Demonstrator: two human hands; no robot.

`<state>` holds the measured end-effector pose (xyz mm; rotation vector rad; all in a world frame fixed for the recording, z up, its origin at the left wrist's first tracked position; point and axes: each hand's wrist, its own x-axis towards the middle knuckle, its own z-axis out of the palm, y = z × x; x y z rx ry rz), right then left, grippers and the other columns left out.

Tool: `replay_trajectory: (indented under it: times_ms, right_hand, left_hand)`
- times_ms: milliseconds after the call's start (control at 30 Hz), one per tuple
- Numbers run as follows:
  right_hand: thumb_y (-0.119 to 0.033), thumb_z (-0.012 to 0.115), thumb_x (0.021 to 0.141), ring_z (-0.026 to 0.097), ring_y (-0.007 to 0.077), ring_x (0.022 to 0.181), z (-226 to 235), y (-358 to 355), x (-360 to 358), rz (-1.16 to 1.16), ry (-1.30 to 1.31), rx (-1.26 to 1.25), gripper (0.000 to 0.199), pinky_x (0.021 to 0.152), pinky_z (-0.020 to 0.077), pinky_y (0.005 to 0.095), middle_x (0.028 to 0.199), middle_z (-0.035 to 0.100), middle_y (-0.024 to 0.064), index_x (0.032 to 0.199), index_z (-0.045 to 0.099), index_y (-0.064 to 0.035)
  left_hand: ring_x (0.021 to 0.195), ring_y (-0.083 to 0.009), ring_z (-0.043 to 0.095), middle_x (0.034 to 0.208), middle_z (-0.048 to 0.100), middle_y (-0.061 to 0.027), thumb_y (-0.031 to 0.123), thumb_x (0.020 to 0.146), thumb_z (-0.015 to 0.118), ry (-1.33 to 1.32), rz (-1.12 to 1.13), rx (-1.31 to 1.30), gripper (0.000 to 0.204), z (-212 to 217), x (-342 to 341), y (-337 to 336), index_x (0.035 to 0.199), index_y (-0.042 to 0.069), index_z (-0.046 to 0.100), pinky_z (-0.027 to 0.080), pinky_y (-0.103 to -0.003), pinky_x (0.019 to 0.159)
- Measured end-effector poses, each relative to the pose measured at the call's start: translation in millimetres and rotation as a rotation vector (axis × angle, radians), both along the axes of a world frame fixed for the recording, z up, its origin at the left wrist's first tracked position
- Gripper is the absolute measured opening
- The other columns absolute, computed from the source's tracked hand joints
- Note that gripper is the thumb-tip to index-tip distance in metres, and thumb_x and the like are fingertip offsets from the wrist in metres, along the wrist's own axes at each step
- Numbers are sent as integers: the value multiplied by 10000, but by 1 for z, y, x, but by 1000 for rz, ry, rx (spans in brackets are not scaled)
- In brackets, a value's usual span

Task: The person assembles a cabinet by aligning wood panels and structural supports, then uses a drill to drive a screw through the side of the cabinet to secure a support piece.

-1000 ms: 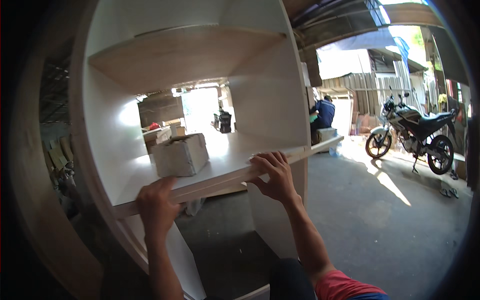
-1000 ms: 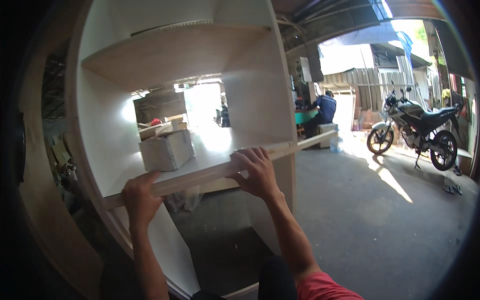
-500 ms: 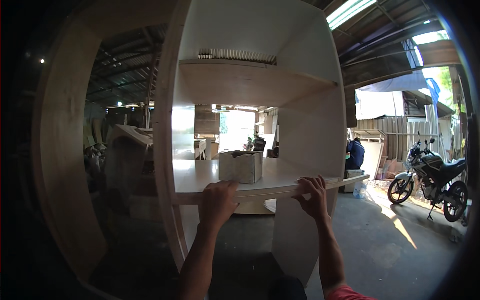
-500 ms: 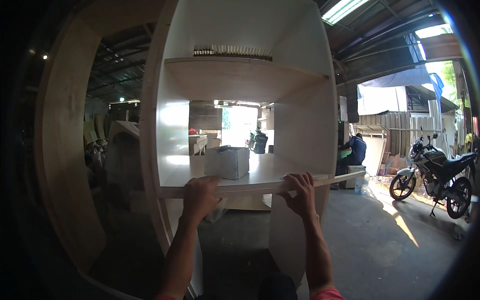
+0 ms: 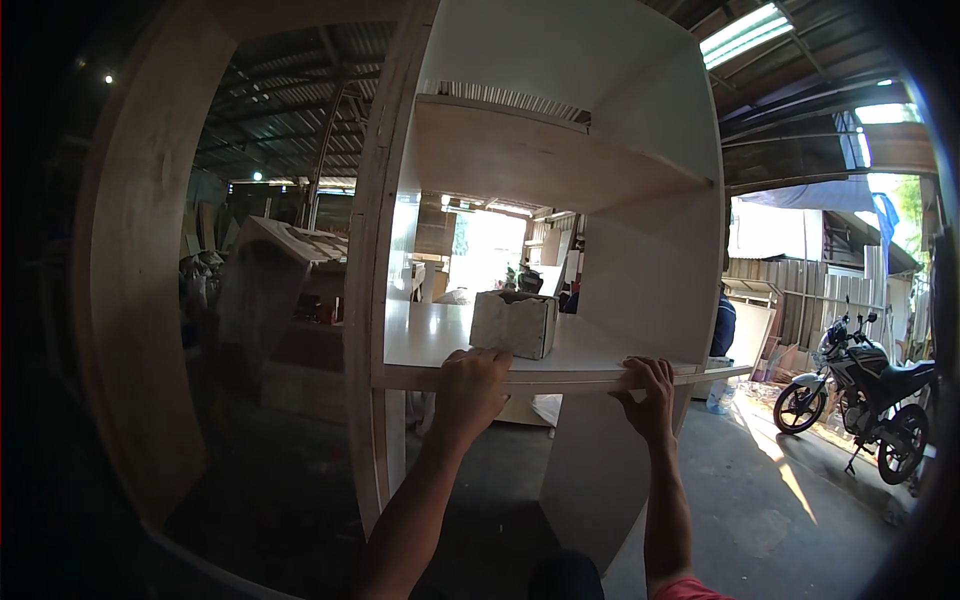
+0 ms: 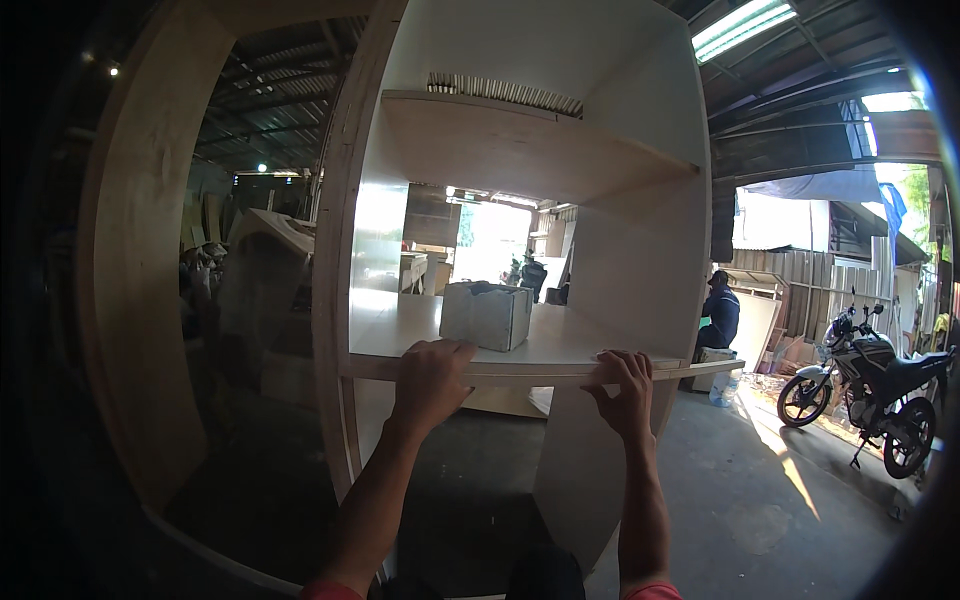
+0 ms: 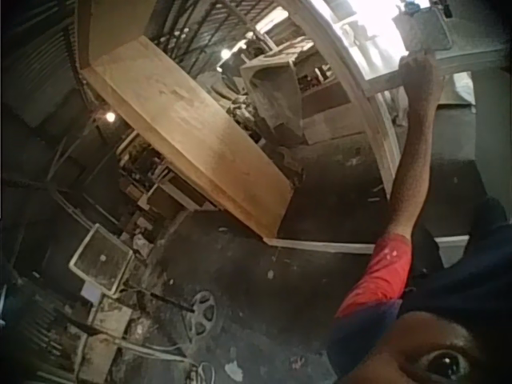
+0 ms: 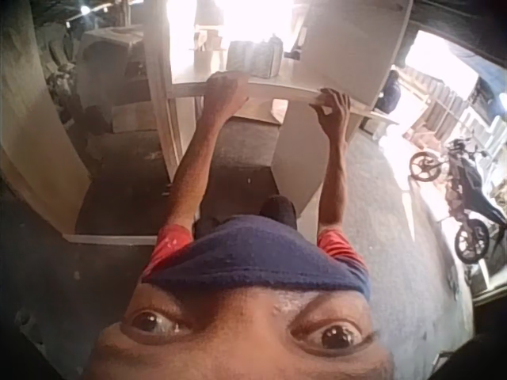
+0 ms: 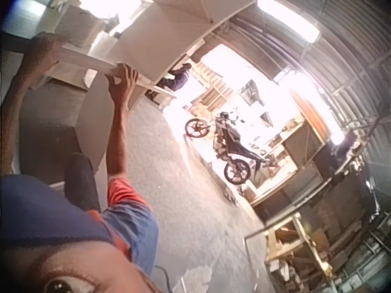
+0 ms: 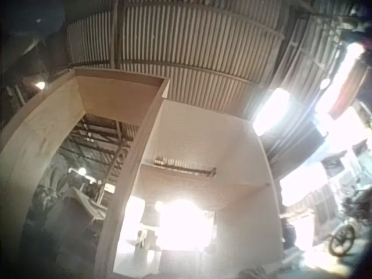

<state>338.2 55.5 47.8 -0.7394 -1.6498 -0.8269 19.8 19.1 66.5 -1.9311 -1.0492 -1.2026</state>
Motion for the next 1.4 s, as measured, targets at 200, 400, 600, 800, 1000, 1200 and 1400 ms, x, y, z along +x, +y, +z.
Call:
replay_trajectory:
  times_ms: [200,400,600,800,1000,1200,1400]
  right_hand:
    - [-181,894,611,609,319,1044,0,-1,0,-5,4,11,560,1001,419,462,1098,681,90,1101,645,-77]
    - [-179,892,617,602,323,1070,1,1,-1,-25,-10,14,567,1014,414,468,1110,674,91,1115,642,-76]
    - [-177,889,623,600,324,1077,0,1,3,-28,-4,-5,562,1030,408,473,1117,671,90,1120,645,-78]
    - [-187,889,624,602,321,1082,-1,0,3,-18,7,2,564,1035,407,475,1112,671,91,1120,643,-81]
    - [-206,887,636,604,315,1078,0,-1,4,-21,3,8,556,1033,408,472,1098,670,86,1118,639,-83]
    - [-202,884,632,606,310,1075,2,-2,1,-23,0,17,553,1031,409,462,1093,670,81,1116,642,-87]
    - [-168,891,606,607,313,1065,0,0,3,7,16,22,563,1016,412,470,1107,676,86,1104,643,-82]
  left_hand:
    - [859,-300,690,887,694,-113,159,644,861,2,-15,16,411,2,1,-2,989,73,655,513,-432,801]
    - [868,-298,691,889,698,-108,137,637,854,-9,-4,4,398,2,1,1,982,73,667,513,-431,811]
    - [872,-301,692,899,707,-104,109,633,837,-20,-29,24,386,1,2,2,985,76,684,518,-434,804]
    - [862,-307,694,888,709,-101,105,628,828,-18,-29,50,391,0,2,3,991,81,687,524,-439,790]
    - [860,-313,693,896,710,-103,67,634,793,-14,-28,44,377,2,3,-1,995,86,687,532,-443,794]
    - [866,-316,691,913,713,-102,42,637,767,-15,-5,34,376,2,2,-2,1001,90,685,533,-441,795]
    - [863,-313,687,908,703,-104,98,624,836,-33,-65,62,404,0,3,2,994,80,674,522,-437,808]
